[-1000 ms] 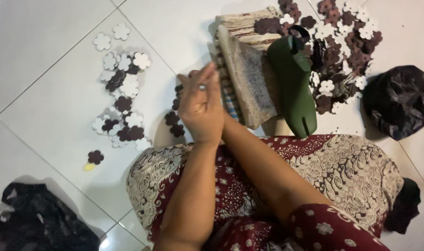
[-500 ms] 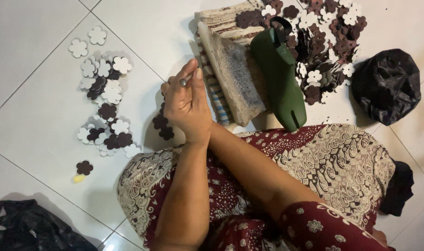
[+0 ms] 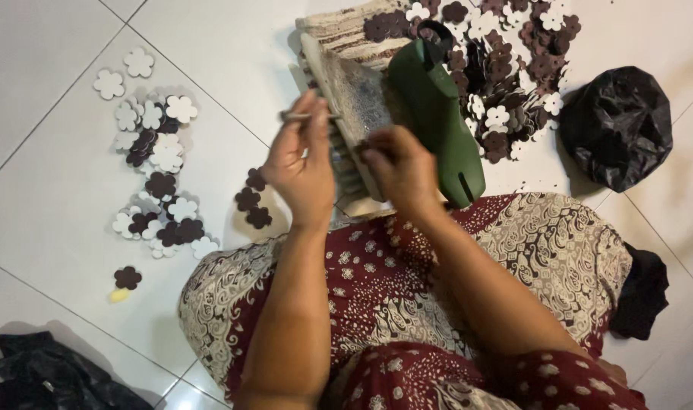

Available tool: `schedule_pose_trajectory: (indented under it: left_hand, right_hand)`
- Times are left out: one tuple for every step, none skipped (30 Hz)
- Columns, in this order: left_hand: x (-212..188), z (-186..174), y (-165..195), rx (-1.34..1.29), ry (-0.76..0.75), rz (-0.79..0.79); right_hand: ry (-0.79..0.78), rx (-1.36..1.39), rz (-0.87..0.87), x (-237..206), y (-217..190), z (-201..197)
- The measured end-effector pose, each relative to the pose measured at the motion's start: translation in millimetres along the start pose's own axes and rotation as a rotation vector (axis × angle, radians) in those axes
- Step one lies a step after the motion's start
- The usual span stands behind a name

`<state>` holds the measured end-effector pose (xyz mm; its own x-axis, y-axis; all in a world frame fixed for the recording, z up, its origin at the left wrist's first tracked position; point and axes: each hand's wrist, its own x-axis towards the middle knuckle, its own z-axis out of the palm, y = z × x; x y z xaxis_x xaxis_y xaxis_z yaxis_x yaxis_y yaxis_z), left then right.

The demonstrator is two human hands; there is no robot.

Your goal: The person sits on the floor and repeatedly places small dark flower-shaped cutouts onto a metal rod, then presses them with a green handheld press. The person removes the pressed shapes and sets them aside, continuing the cycle with additional cutouts.

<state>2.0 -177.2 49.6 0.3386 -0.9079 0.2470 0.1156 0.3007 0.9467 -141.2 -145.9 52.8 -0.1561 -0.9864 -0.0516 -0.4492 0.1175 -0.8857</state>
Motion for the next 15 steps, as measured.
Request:
schedule_pose_trajectory:
  left_hand:
    - [-4.0,3.8,-0.4,0.047,-0.055,0.005]
    - [-7.4,8.2,-1.2,0.089,-0.107,0.009]
    - [-9.6,12.7,-1.9,0.054,-0.147,-0.106]
    - [-11.9,14.8,-1.7,0.024,-0.186,-0.221]
    - [-13.3,14.9,-1.4,-0.007,-0.225,-0.336]
    - [-14.1,15.5,-1.0,-0.001,-0.24,-0.311]
    - [-14.0,15.7,-0.8,0.004,-0.258,-0.285]
    - [-13.6,15.2,-0.4,0.009,-0.278,-0.263]
    - [-13.0,15.2,-0.2,0.035,-0.261,-0.275]
    - [-11.9,15.1,-0.2,0.059,-0.244,-0.285]
    - [-10.8,15.2,-0.3,0.083,-0.227,-0.296]
    - [-10.1,16.0,-0.5,0.102,-0.218,-0.302]
    - [-9.7,16.8,-0.6,0.121,-0.21,-0.309]
    - [-9.7,17.9,-0.8,0.139,-0.203,-0.314]
    - [-10.1,18.5,-1.0,0.135,-0.225,-0.321]
  right_hand:
    - [0.009,0.023,0.067,-3.6,-2.7,-12.3]
    - [0.02,-0.029,0.102,-5.4,-5.0,-20.4]
    - [0.027,-0.078,0.132,-6.0,-7.2,-25.2]
    - [0.03,-0.122,0.163,-6.4,-9.0,-26.6]
    - [0.042,-0.113,0.161,-6.9,-10.3,-25.8]
    - [0.056,-0.106,0.156,-6.8,-11.3,-24.1]
    - [0.074,-0.097,0.151,-6.2,-11.7,-22.9]
    - [0.074,-0.094,0.152,-6.1,-11.7,-22.2]
    - [0.074,-0.093,0.157,-5.9,-11.4,-22.3]
    - [0.076,-0.094,0.16,-6.0,-10.7,-22.8]
    - [0.063,-0.113,0.136,-6.3,-10.1,-23.6]
    - [0.051,-0.132,0.114,-6.8,-9.2,-24.6]
    - [0.039,-0.151,0.092,-7.7,-8.6,-24.8]
    - [0.082,-0.242,-0.043,-8.7,-8.0,-24.5]
    - [0.124,-0.332,-0.179,-10.2,-7.6,-23.3]
